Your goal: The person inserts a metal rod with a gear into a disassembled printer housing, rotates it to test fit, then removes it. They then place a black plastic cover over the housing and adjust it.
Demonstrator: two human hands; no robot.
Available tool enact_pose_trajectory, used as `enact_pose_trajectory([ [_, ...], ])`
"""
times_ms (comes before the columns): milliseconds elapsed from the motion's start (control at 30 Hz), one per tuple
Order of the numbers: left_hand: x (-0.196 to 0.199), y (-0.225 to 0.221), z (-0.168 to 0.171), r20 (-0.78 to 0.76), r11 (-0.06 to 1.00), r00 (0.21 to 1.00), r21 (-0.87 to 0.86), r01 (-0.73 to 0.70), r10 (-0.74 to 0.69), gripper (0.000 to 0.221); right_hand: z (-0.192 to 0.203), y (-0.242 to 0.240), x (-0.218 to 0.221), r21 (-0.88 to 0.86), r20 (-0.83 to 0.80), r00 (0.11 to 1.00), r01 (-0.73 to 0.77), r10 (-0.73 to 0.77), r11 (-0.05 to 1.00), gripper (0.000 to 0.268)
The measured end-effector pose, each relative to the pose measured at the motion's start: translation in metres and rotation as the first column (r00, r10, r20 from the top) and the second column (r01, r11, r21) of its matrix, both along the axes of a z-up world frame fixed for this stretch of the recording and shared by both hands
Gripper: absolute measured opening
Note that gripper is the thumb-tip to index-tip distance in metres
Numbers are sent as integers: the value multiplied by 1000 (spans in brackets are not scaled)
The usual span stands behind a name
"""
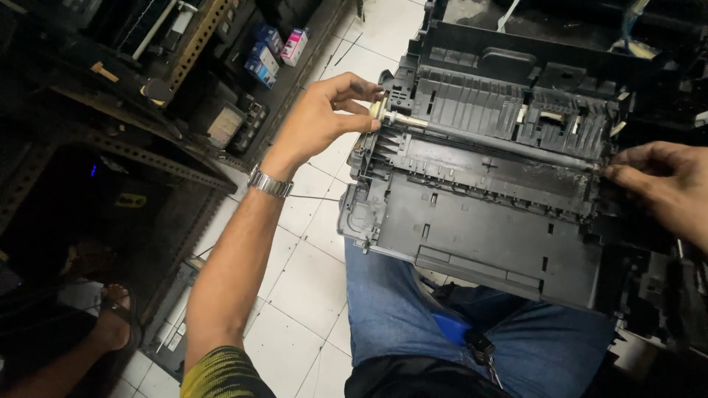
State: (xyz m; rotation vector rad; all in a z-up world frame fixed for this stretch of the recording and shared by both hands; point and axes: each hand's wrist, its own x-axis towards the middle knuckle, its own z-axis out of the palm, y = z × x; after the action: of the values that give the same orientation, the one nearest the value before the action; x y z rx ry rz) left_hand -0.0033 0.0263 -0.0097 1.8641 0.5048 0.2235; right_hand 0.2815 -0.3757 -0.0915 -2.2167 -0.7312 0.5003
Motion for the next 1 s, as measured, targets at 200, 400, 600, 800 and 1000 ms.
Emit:
enact_pose_trajectory([
  [200,3,1,-2,13,992,1000,-129,-10,11,27,10,7,-8,-55,-24,997,72,-73,996,13],
  [400,8,11,-14,16,996,996,30,89,-90,35,75,25,-37,-267,80,997,41,-20,963,18],
  [600,8,-18,26,-179,995,982,90,-43,58,41,99,40,-46,-304,-15,993,109,-119,946,27],
  [800,8,-14,22,-179,997,981,52,-61,69,39,130,56,-65,-301,-159,943,236,-293,924,29],
  [1000,9,-6,13,-110,998,993,49,-28,33,34,133,60,-69,-295,-162,930,274,-330,916,33],
])
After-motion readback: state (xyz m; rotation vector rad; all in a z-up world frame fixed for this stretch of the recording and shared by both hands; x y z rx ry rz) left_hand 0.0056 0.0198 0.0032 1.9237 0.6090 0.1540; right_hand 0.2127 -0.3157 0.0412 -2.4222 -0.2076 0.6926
